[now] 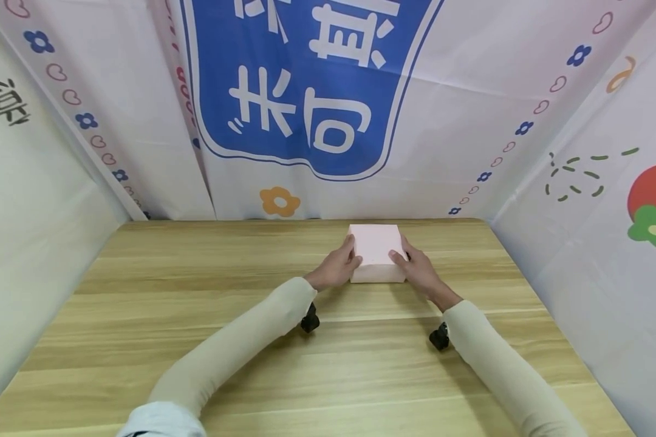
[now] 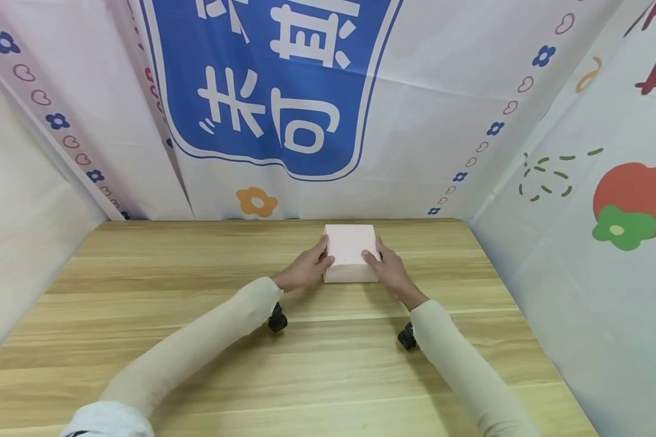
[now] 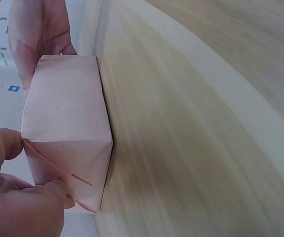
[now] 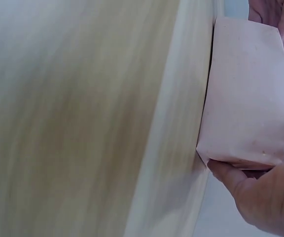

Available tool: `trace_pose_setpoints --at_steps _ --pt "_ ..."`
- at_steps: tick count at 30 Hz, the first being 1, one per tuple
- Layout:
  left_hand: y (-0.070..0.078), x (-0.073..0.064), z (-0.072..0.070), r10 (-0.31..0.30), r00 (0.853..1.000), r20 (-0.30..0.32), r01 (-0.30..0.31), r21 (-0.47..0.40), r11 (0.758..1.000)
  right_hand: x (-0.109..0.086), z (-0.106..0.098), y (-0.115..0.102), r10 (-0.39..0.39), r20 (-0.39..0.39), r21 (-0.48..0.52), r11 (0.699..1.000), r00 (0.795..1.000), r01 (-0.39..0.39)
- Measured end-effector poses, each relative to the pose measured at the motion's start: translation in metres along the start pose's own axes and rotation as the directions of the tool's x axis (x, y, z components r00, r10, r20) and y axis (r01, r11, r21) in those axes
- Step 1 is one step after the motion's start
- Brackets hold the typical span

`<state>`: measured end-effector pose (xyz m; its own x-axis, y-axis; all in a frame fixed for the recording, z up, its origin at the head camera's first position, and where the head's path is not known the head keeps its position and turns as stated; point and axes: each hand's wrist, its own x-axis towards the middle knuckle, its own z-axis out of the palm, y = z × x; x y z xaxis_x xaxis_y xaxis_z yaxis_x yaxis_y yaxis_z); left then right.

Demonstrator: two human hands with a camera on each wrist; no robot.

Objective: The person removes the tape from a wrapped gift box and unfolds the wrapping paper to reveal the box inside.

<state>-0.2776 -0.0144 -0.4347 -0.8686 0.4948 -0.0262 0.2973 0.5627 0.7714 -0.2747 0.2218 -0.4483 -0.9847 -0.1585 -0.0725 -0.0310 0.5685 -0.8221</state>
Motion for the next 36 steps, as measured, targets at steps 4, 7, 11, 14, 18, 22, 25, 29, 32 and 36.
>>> trace_pose_setpoints --at_steps 4,7,11,14,18,22,25,29,32,36 --pt "-0.008 -0.008 -0.007 0.001 1.0 -0.001 -0.001 -0.008 1.0 -0.001 0.009 -0.007 -0.015 0.001 -0.008 1.0 1.0 0.015" --pt "-0.013 -0.015 -0.011 -0.002 1.0 -0.004 0.002 -0.005 1.0 -0.001 0.016 -0.012 -0.024 0.007 -0.019 1.0 1.0 0.024" --pt "-0.019 -0.026 -0.019 -0.005 1.0 -0.004 0.005 -0.007 1.0 -0.002 0.026 -0.018 -0.052 0.01 -0.036 0.998 0.999 0.053" --pt "-0.025 -0.032 -0.025 0.025 1.0 -0.019 -0.025 -0.01 1.0 -0.001 0.034 -0.022 -0.077 0.016 -0.05 0.996 0.997 0.077" --pt "-0.032 -0.041 -0.034 0.033 0.999 -0.018 -0.033 -0.024 0.999 -0.002 0.044 -0.029 -0.098 0.023 -0.054 0.994 0.995 0.099" --pt "-0.036 -0.05 -0.041 0.009 1.0 -0.003 -0.009 -0.054 0.998 -0.003 0.054 -0.037 -0.102 0.018 -0.046 0.994 0.995 0.103" --pt "-0.04 -0.054 -0.046 0.003 1.0 -0.002 -0.003 -0.069 0.998 -0.004 0.06 -0.042 -0.102 0.015 -0.036 0.994 0.995 0.102" --pt "-0.044 -0.062 -0.051 -0.031 1.0 0.004 0.031 -0.081 0.996 -0.004 0.07 -0.047 -0.101 0.025 -0.023 0.995 0.995 0.101" --pt "-0.047 -0.07 -0.056 -0.044 0.999 0.019 0.046 -0.091 0.995 -0.005 0.076 -0.051 -0.095 0.033 -0.01 0.995 0.995 0.095" --pt "-0.051 -0.078 -0.061 -0.028 0.999 0.037 0.032 -0.103 0.994 -0.008 0.081 -0.056 -0.095 0.041 0.004 0.996 0.995 0.095"
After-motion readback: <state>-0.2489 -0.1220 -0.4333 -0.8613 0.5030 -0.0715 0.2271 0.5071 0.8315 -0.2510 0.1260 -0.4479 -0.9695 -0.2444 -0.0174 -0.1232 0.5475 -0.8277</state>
